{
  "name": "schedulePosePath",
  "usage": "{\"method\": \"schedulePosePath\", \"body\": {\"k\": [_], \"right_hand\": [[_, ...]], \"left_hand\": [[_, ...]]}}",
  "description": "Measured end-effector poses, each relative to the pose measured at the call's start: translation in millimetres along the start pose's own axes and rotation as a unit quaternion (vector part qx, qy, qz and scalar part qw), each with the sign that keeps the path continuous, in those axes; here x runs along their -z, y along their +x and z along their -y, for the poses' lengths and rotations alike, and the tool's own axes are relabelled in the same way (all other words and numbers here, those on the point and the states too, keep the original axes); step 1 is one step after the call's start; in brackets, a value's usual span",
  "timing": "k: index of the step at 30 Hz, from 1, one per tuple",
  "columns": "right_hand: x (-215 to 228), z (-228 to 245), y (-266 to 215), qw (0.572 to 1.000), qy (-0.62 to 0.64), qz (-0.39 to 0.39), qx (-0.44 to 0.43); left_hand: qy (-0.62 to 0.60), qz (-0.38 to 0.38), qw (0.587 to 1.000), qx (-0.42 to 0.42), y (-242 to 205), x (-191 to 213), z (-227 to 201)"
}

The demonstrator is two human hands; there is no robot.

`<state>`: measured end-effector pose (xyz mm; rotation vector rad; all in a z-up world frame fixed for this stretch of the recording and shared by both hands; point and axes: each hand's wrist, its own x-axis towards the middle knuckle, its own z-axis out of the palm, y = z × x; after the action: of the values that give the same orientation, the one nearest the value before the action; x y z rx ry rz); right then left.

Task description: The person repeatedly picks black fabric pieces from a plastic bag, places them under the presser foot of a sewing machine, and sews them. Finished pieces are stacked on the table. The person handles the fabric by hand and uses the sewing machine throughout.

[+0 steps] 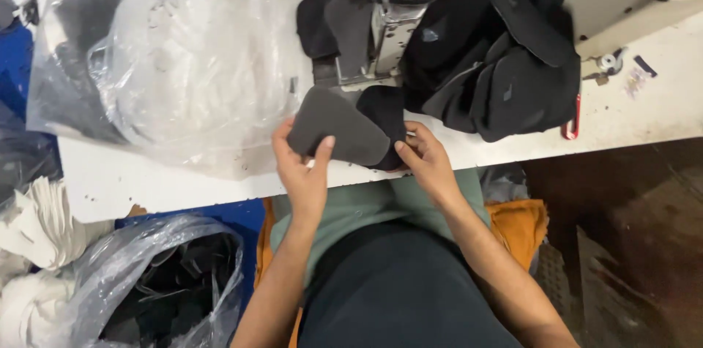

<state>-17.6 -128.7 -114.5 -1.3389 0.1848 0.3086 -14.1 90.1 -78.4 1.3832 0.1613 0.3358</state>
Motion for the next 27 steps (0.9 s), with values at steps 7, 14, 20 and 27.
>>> {"method": "schedulePosePath", "body": {"k": [7, 14, 20, 27], "right_hand": [[11, -24, 8, 1.000, -0.026, 0.012, 0.009], [6, 5, 5, 0.998, 0.011, 0.015, -0.058], [4, 5, 7, 0.998, -0.011, 0.013, -0.053], [9, 1, 8, 0.998, -0.004, 0.013, -0.060]], "left_hand": [[0.230, 0.079, 0.969, 0.049, -12, 21, -27], [0.196, 0.228, 0.925, 0.231, -23, 25, -57], [0.117, 0.105, 0.964, 0.214, -27, -1, -28], [0.111, 0.140, 0.980, 0.085, -25, -23, 16]]}}
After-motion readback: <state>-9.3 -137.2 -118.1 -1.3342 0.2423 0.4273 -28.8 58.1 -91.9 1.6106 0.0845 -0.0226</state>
